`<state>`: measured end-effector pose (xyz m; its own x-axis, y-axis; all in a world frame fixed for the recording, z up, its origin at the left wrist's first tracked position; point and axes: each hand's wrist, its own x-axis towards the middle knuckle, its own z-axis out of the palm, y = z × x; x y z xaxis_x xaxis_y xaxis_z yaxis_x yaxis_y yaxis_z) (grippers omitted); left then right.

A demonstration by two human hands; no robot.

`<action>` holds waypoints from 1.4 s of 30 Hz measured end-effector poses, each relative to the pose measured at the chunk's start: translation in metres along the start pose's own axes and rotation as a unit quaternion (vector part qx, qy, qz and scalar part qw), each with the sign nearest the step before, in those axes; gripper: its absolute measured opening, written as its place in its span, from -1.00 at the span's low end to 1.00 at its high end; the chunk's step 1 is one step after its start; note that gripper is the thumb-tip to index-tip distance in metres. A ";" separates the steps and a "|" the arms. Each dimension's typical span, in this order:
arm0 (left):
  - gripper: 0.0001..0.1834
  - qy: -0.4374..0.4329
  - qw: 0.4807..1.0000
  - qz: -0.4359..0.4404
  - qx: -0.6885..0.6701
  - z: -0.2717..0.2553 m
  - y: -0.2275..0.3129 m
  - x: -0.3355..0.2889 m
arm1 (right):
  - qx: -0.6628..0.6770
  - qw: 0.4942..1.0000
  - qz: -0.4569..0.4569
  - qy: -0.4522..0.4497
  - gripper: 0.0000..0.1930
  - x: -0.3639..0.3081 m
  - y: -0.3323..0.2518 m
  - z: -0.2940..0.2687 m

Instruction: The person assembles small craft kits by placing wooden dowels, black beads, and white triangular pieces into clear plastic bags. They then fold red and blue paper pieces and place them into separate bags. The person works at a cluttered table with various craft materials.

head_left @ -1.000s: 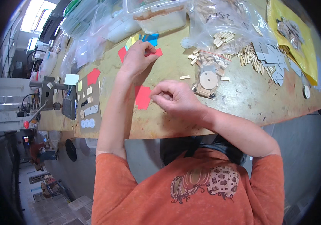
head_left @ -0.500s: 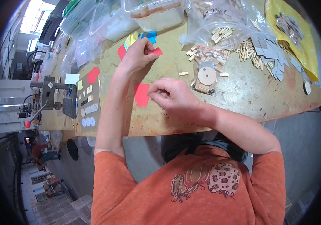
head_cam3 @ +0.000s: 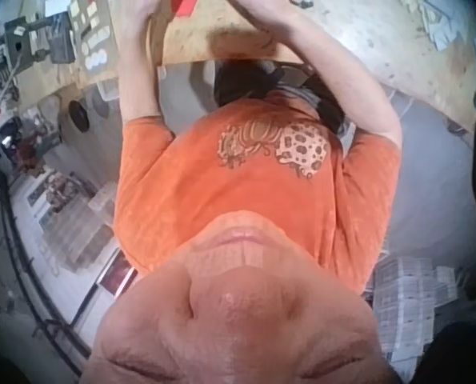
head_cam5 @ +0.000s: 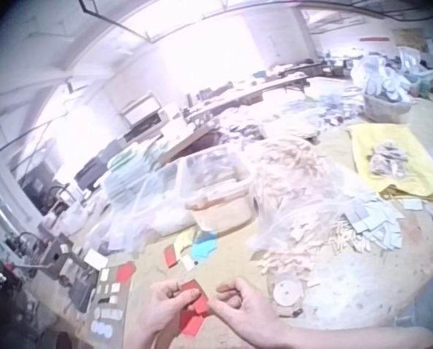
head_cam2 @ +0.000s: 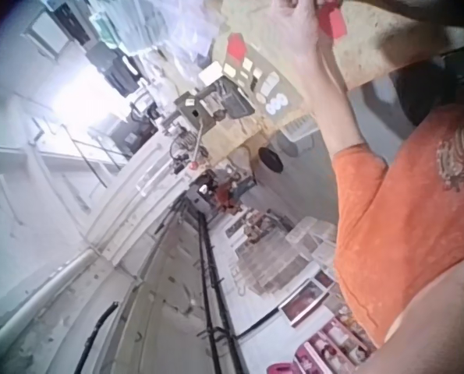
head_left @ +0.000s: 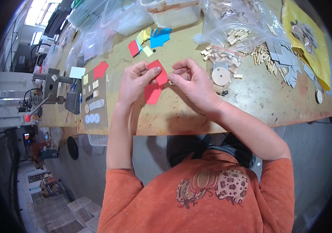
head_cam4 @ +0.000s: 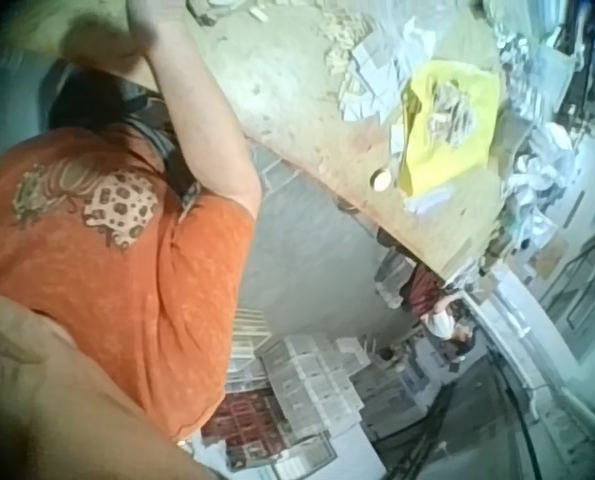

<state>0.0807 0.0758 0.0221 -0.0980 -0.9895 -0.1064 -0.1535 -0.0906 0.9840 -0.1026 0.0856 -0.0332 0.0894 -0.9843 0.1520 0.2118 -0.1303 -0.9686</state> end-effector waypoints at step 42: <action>-0.95 -0.010 0.965 0.001 -0.260 0.006 -0.015 -0.049 | 0.217 0.912 0.226 -0.266 -0.69 -0.002 -0.016 -0.014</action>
<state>0.0818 0.1265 0.0115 -0.1175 -0.9878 -0.1026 0.3610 -0.1387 0.9222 -0.1198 0.0875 -0.0210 0.6977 -0.7142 -0.0565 0.3921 0.4467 -0.8042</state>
